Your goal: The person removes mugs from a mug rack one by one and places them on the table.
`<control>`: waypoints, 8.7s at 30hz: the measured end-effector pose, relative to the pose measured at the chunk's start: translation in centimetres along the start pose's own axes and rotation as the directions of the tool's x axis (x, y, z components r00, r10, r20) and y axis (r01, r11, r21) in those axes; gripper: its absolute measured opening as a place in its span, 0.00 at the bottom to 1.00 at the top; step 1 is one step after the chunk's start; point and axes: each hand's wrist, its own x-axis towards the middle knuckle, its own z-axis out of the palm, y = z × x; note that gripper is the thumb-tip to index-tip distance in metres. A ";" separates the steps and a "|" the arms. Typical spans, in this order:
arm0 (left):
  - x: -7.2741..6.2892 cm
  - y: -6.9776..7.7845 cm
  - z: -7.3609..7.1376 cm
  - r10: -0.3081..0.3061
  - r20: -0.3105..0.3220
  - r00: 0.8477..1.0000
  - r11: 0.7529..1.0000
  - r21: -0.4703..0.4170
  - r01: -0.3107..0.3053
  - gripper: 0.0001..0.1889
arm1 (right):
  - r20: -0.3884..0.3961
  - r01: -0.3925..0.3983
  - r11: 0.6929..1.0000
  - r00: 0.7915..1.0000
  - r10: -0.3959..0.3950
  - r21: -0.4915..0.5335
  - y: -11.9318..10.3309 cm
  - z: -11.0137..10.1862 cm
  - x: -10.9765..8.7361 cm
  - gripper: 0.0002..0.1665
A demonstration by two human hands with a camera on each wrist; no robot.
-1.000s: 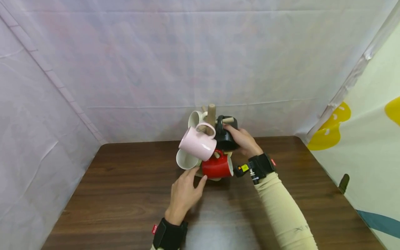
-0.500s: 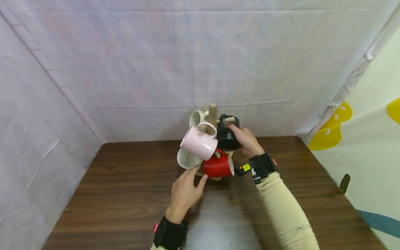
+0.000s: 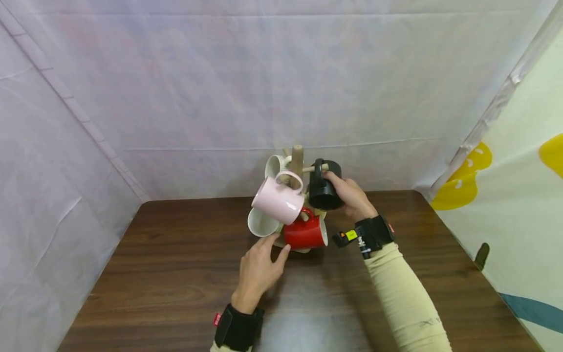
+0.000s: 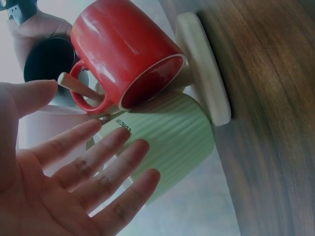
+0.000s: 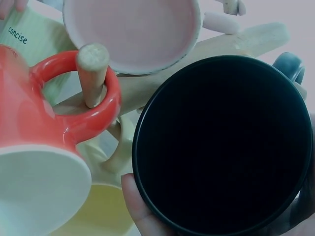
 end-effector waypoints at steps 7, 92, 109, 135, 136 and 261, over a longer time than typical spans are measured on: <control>0.0 0.1 -0.1 -0.011 0.003 1.000 1.000 0.000 0.011 0.22 | -0.012 0.011 1.000 1.000 -0.011 -0.012 0.0 -0.8 -0.4 0.46; 0.0 2.4 -2.7 0.040 0.063 0.997 0.936 -0.352 -0.015 0.17 | -0.057 0.312 0.932 0.943 -0.326 -0.184 7.1 -0.4 -8.9 0.49; -0.3 3.6 -3.9 0.018 0.108 0.994 0.861 -0.507 0.039 0.15 | 0.046 0.396 0.888 0.917 -0.397 -0.236 7.4 0.5 -9.3 0.54; -0.6 4.5 -4.5 -0.008 0.153 0.988 0.774 -0.625 0.103 0.11 | 0.104 0.434 0.836 0.899 -0.425 -0.336 7.5 3.2 -10.2 0.57; -0.6 4.5 -4.5 -0.015 0.152 0.988 0.778 -0.619 0.107 0.11 | 0.105 0.436 0.835 0.898 -0.427 -0.335 7.6 3.3 -10.2 0.57; -2.1 -6.7 -15.6 -0.492 0.147 0.858 0.533 -0.729 0.430 0.21 | 0.145 0.539 0.790 0.841 -0.521 -0.292 7.9 6.8 -11.3 0.26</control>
